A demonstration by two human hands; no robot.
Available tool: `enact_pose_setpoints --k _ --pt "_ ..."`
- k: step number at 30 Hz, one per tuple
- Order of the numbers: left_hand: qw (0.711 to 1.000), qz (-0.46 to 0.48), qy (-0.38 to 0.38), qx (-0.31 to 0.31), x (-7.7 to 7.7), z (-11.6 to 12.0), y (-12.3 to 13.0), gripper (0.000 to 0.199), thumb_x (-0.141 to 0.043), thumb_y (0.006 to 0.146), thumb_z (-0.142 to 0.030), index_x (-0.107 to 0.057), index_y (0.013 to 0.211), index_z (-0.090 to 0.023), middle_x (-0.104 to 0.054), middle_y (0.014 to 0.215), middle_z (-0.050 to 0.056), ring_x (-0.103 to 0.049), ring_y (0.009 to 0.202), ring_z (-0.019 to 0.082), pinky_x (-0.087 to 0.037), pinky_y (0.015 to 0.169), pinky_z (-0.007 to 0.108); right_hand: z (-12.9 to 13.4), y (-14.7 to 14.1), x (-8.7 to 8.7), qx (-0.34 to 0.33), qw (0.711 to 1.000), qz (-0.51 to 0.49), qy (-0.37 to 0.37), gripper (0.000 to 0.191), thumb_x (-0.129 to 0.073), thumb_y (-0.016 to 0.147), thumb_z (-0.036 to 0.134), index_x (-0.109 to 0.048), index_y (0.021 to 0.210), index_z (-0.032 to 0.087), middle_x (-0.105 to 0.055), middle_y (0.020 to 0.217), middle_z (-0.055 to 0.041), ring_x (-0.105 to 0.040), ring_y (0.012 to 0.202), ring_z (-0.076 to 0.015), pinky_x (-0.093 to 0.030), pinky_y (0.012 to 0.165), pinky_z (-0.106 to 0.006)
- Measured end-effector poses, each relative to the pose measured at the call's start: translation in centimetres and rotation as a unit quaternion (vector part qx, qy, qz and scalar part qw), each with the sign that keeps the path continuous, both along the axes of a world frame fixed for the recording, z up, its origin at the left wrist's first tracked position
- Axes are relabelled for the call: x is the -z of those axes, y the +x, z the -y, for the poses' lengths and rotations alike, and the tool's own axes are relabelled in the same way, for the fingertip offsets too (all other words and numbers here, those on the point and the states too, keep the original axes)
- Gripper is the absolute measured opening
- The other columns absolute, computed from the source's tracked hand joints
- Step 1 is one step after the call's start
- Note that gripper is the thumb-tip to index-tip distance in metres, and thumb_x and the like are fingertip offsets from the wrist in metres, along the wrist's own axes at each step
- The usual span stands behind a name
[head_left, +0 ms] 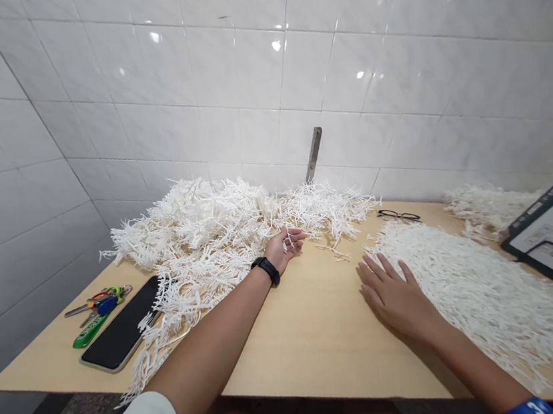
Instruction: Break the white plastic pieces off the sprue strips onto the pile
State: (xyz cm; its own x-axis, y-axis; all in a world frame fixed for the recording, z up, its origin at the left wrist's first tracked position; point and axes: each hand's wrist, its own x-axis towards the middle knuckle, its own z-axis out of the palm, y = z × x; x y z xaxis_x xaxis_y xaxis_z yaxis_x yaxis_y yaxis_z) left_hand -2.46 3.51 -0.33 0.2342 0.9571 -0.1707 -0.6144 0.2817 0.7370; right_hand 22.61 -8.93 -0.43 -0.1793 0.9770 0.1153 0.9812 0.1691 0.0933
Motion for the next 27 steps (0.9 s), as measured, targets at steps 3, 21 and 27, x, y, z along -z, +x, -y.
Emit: enact_pose_setpoints --k 3,21,27 --pt "1.000 -0.003 -0.001 0.000 0.0 0.1 0.0 0.039 -0.041 0.096 -0.038 -0.066 0.083 -0.011 -0.070 0.084 0.012 -0.061 0.063 0.011 -0.049 0.066 0.025 -0.8 -3.0 -0.4 -0.065 0.996 -0.051 -0.030 0.060 -0.015 0.097 0.046 -0.032 0.148 0.020 -0.024 0.156 -0.0020 -0.013 0.146 -0.0238 -0.008 0.117 -0.049" --pt "0.998 -0.035 0.058 0.019 0.1 0.6 0.2 0.037 -0.048 0.092 -0.041 -0.069 0.086 -0.010 -0.070 0.092 0.014 -0.061 0.073 0.013 -0.049 0.068 0.023 -2.5 -9.4 -1.5 -0.047 0.963 -0.265 -0.019 0.045 -0.024 0.096 0.038 -0.059 0.117 0.018 -0.066 0.114 -0.0136 -0.060 0.105 -0.0261 -0.043 0.086 -0.037" --pt "0.991 -0.054 0.117 0.039 0.5 0.7 0.4 0.036 -0.053 0.088 -0.043 -0.071 0.086 -0.012 -0.069 0.093 0.013 -0.061 0.078 0.014 -0.047 0.067 0.022 -7.3 -12.3 -0.9 -0.048 0.865 -0.499 -0.012 0.038 -0.034 0.092 0.048 -0.060 0.094 0.019 -0.066 0.090 -0.0072 -0.060 0.082 -0.0200 -0.044 0.071 -0.031"
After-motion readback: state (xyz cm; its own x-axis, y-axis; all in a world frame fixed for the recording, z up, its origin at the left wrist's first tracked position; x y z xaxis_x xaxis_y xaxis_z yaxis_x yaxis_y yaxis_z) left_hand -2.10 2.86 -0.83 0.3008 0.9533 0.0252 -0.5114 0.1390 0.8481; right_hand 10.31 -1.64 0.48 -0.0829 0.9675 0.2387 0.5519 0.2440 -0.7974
